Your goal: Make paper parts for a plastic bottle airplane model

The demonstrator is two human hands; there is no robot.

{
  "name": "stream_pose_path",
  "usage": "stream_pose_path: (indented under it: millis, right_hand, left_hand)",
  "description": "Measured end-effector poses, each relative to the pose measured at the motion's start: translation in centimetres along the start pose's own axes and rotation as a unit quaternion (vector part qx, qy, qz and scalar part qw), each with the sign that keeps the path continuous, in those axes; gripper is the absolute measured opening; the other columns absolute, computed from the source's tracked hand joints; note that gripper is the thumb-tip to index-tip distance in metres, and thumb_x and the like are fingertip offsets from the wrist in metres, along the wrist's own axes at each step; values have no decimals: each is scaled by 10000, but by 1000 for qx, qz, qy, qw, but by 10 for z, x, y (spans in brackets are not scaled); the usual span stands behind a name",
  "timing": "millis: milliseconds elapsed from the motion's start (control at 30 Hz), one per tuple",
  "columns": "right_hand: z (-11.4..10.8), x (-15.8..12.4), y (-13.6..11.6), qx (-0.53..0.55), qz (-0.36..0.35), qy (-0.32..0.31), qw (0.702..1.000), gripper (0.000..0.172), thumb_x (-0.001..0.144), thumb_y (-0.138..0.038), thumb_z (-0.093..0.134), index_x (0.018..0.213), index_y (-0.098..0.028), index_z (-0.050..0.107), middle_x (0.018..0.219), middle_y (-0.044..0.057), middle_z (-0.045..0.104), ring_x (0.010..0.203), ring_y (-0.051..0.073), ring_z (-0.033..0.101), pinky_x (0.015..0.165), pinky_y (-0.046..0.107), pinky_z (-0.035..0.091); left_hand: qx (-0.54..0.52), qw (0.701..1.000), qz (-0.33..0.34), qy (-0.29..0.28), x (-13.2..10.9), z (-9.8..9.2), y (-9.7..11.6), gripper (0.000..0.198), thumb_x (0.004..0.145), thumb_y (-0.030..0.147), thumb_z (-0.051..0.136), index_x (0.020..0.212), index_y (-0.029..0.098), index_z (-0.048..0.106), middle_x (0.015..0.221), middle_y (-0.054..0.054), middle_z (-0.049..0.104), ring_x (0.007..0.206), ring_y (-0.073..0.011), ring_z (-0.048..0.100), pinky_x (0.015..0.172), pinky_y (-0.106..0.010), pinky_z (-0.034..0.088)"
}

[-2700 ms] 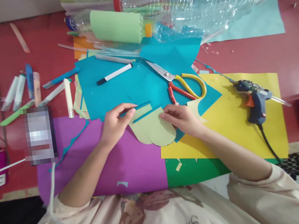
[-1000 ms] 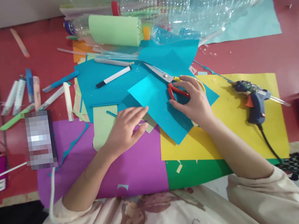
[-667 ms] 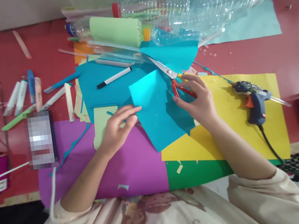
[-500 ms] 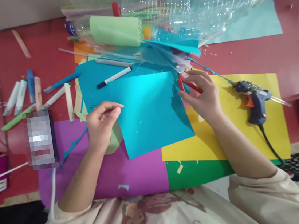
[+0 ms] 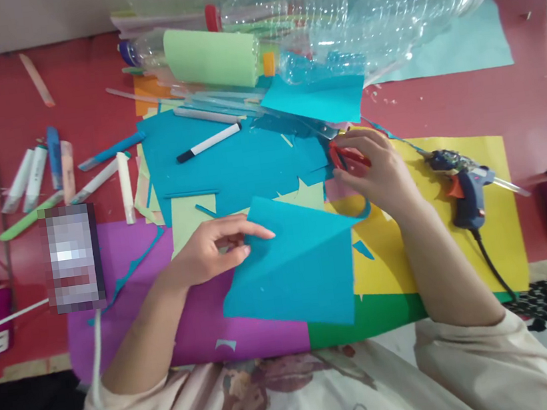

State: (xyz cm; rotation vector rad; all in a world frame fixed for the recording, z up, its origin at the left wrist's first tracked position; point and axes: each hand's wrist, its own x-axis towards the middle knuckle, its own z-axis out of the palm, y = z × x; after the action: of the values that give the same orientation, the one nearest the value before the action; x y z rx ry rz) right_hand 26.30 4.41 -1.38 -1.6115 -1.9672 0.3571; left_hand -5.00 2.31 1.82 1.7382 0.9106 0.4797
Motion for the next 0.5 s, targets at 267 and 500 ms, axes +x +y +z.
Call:
stream_pose_path:
  millis: [267,500]
  right_hand:
    - [-11,-7,-31,132,-53,-114,983,328,927,-467,487,941,-229,712,858,57,739,748,196,688,700,345,558]
    - [-14,-6,-30,119,-53,-176,976,358,875,-513,550,952,-205,715,820,74,730,676,176,648,623,298,528]
  left_hand:
    - [76,991,-52,96,9,13,6,259,870,297,536,1011,229,742,836,-39,667,532,-94,476,479,-211,399]
    - [85,969,-25,231,6,13,0,213,854,261,582,954,235,768,670,2,587,515,-92,411,464,-221,349]
